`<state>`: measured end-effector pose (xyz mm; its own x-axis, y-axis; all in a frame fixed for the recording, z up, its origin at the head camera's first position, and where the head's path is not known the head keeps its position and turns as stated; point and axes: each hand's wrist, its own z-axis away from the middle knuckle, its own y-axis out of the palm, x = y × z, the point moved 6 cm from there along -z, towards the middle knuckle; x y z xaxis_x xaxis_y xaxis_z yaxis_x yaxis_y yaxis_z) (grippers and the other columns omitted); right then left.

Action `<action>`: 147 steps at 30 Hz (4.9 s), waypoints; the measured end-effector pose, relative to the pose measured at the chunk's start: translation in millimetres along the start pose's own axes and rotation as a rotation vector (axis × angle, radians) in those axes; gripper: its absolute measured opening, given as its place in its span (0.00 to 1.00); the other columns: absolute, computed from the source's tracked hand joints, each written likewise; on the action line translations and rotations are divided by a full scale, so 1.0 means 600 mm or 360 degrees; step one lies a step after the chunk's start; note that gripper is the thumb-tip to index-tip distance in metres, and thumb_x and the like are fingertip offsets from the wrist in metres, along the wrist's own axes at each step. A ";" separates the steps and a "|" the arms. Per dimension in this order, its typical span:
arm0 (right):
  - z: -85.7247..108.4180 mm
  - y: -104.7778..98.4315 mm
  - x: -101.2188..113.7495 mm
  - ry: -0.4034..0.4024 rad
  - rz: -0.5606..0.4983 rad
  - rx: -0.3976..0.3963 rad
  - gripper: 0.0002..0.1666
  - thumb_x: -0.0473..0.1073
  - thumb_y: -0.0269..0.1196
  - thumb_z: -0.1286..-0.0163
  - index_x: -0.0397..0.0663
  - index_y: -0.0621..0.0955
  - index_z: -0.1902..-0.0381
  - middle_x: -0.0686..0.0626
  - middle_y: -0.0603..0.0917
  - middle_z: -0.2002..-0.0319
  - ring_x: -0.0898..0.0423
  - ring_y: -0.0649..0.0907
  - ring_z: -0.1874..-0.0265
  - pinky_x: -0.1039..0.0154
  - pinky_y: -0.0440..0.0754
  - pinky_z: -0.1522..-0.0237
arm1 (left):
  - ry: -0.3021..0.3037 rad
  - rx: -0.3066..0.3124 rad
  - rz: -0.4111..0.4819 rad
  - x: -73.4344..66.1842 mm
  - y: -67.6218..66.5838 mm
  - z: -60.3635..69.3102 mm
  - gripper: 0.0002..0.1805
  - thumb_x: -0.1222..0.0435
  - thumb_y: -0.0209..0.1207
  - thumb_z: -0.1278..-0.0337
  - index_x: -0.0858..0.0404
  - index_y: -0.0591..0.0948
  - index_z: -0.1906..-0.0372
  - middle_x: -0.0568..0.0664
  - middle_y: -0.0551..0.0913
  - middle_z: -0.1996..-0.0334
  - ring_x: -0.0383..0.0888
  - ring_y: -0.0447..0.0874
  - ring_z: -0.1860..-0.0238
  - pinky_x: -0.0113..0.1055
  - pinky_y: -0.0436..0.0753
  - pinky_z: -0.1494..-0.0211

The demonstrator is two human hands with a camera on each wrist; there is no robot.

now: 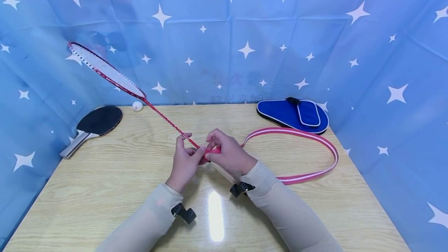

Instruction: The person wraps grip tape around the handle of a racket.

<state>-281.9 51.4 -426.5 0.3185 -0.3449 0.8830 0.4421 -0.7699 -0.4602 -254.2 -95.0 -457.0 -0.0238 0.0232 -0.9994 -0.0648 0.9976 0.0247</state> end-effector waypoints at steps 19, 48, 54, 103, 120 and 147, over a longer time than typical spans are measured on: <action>0.010 -0.011 0.030 -0.0236 0.0395 0.0131 0.14 0.30 0.56 0.24 0.49 0.76 0.45 0.55 0.83 0.65 0.58 0.80 0.67 0.61 0.81 0.57 | -0.0029 0.0022 0.0013 -0.001 0.002 0.001 0.30 0.73 0.60 0.29 0.60 0.59 0.32 0.59 0.88 0.70 0.48 0.89 0.75 0.36 0.90 0.66; 0.003 -0.009 0.002 0.0046 -0.0001 0.0120 0.27 0.33 0.65 0.32 0.52 0.78 0.36 0.50 0.86 0.57 0.53 0.86 0.64 0.59 0.85 0.59 | -0.0052 0.0107 0.0018 0.004 0.002 -0.003 0.35 0.72 0.60 0.27 0.52 0.56 0.25 0.58 0.86 0.66 0.54 0.92 0.70 0.45 0.92 0.61; 0.002 -0.008 0.000 0.0044 -0.0041 0.0119 0.26 0.32 0.65 0.33 0.51 0.77 0.38 0.48 0.85 0.58 0.52 0.85 0.68 0.60 0.85 0.60 | -0.0048 0.0124 0.0023 0.004 0.002 -0.003 0.35 0.72 0.59 0.26 0.52 0.55 0.25 0.59 0.85 0.64 0.53 0.91 0.70 0.43 0.92 0.61; 0.005 -0.012 -0.005 0.0043 0.0058 0.0295 0.24 0.34 0.64 0.27 0.50 0.76 0.36 0.52 0.89 0.57 0.55 0.87 0.59 0.58 0.86 0.51 | -0.0008 0.0235 0.0100 0.011 0.004 -0.012 0.42 0.77 0.62 0.33 0.53 0.52 0.24 0.59 0.83 0.66 0.48 0.91 0.68 0.42 0.92 0.56; 0.002 -0.011 -0.003 0.0033 0.0077 0.0253 0.25 0.36 0.72 0.33 0.50 0.76 0.42 0.50 0.86 0.61 0.54 0.86 0.65 0.61 0.85 0.61 | 0.0001 0.0271 0.0042 0.009 0.006 -0.011 0.44 0.76 0.62 0.33 0.52 0.51 0.23 0.58 0.82 0.65 0.46 0.89 0.69 0.40 0.91 0.58; 0.005 -0.017 0.014 0.0001 0.0058 0.0189 0.23 0.30 0.61 0.32 0.46 0.75 0.40 0.51 0.86 0.66 0.56 0.83 0.68 0.62 0.82 0.58 | 0.0041 0.0224 0.0143 0.004 0.008 -0.010 0.40 0.79 0.55 0.32 0.57 0.49 0.24 0.55 0.81 0.64 0.41 0.89 0.69 0.37 0.90 0.56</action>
<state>-281.4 58.0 -414.8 0.3357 -0.3720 0.8654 0.5262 -0.6879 -0.4999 -260.5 -90.2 -459.2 -0.0486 0.1128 -0.9924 0.0792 0.9909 0.1088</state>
